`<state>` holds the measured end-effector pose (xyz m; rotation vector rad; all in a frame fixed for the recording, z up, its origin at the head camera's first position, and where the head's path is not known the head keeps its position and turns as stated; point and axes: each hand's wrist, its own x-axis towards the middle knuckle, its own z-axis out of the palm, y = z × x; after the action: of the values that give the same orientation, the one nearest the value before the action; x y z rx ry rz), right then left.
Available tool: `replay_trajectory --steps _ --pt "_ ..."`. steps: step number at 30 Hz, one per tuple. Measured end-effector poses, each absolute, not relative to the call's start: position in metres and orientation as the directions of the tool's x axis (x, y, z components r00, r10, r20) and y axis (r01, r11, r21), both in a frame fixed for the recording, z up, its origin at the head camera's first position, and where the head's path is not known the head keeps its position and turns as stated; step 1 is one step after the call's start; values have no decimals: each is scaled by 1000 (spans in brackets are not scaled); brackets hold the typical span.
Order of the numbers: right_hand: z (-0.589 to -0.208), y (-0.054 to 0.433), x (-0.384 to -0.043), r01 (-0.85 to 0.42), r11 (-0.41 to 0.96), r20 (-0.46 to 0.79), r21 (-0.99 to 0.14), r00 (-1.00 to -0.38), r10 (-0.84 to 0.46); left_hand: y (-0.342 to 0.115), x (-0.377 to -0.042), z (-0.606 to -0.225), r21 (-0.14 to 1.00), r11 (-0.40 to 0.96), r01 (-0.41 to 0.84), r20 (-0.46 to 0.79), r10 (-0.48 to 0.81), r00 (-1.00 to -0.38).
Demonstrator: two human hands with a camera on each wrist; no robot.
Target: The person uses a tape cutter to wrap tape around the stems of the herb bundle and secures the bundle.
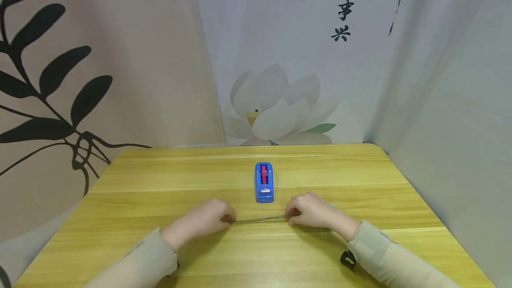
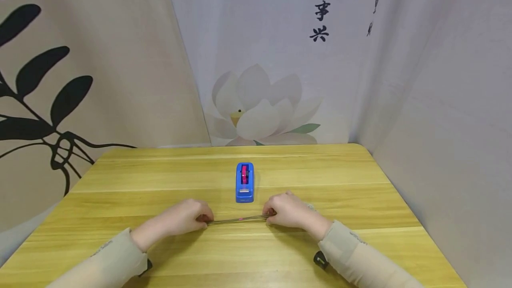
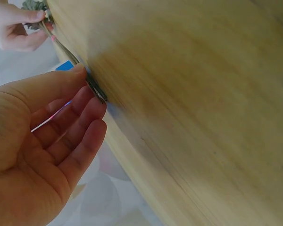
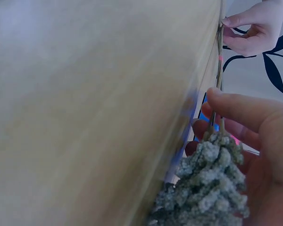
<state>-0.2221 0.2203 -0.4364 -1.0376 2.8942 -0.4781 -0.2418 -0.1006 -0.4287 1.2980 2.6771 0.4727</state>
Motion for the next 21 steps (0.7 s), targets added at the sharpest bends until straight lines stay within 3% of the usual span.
replay_trajectory --steps 13,21 --pt "-436 220 -222 -605 724 47 -332 -777 -628 -101 -243 -426 367 567 737 11 790 -613" --pt "-423 227 -225 -568 723 68 -392 -802 -594 -109 -251 -414 437 588 681 44 742 -669"
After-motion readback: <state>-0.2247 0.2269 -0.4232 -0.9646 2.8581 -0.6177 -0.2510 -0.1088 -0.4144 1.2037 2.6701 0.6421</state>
